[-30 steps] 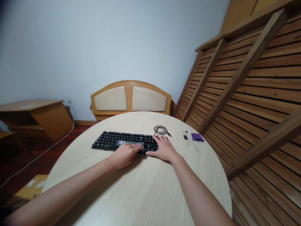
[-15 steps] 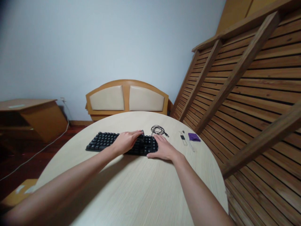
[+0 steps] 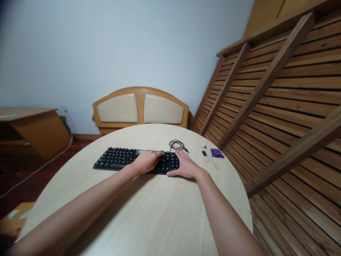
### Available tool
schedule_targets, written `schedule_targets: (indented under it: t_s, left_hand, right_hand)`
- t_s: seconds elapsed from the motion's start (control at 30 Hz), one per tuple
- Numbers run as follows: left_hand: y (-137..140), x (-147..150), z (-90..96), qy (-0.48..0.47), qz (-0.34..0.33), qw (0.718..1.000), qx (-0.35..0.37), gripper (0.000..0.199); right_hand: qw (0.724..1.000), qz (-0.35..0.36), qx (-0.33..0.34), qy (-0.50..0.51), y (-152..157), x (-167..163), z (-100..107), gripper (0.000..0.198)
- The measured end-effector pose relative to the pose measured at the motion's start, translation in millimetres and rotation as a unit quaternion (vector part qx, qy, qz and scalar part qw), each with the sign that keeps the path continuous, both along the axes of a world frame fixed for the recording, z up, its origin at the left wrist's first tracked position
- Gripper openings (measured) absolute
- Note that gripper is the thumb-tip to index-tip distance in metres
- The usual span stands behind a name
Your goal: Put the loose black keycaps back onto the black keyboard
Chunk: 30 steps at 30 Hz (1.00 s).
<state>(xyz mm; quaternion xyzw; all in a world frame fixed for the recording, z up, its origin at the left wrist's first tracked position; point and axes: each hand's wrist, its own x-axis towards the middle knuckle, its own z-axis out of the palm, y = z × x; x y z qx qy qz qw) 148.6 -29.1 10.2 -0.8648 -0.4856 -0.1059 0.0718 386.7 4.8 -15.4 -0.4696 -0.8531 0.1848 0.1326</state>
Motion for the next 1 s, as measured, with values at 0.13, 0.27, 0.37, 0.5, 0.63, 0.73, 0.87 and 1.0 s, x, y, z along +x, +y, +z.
schedule_targets:
  t_s: [0.13,0.27,0.37,0.5,0.63,0.73,0.87,1.0]
  left_hand:
    - [-21,0,0.5,0.009,-0.027,1.0,0.005,0.034]
    - [-43,-1,-3.0,0.012,-0.057,0.998,0.01,0.035]
    - [-51,-4,-3.1,0.014,-0.072,0.997,0.01,0.038]
    - [-54,-14,7.0,0.013,-0.1,0.995,-0.008,0.039]
    - [-40,-19,23.7,0.012,-0.078,0.997,-0.003,0.042]
    - [-19,-9,30.7,0.0,-0.043,0.999,0.023,0.048]
    - [8,14,24.0,-0.008,-0.02,0.999,0.028,0.046]
    - [15,26,8.9,0.0,-0.002,1.0,0.01,0.036]
  right_hand:
    - [1.0,0.003,0.008,0.003,1,0,-1,0.124]
    - [1.0,0.008,0.016,0.009,2,0,-4,0.121]
    - [1.0,0.014,0.016,0.012,1,-1,-3,0.121]
    - [1.0,0.017,0.009,0.009,-3,-2,2,0.122]
    - [1.0,0.01,-0.003,0.003,-5,-3,4,0.127]
    - [1.0,0.005,-0.011,-0.004,-4,-3,2,0.13]
    - [1.0,0.003,-0.009,-0.009,-4,-2,1,0.131]
    - [1.0,0.006,-0.004,-0.003,-3,-2,0,0.129]
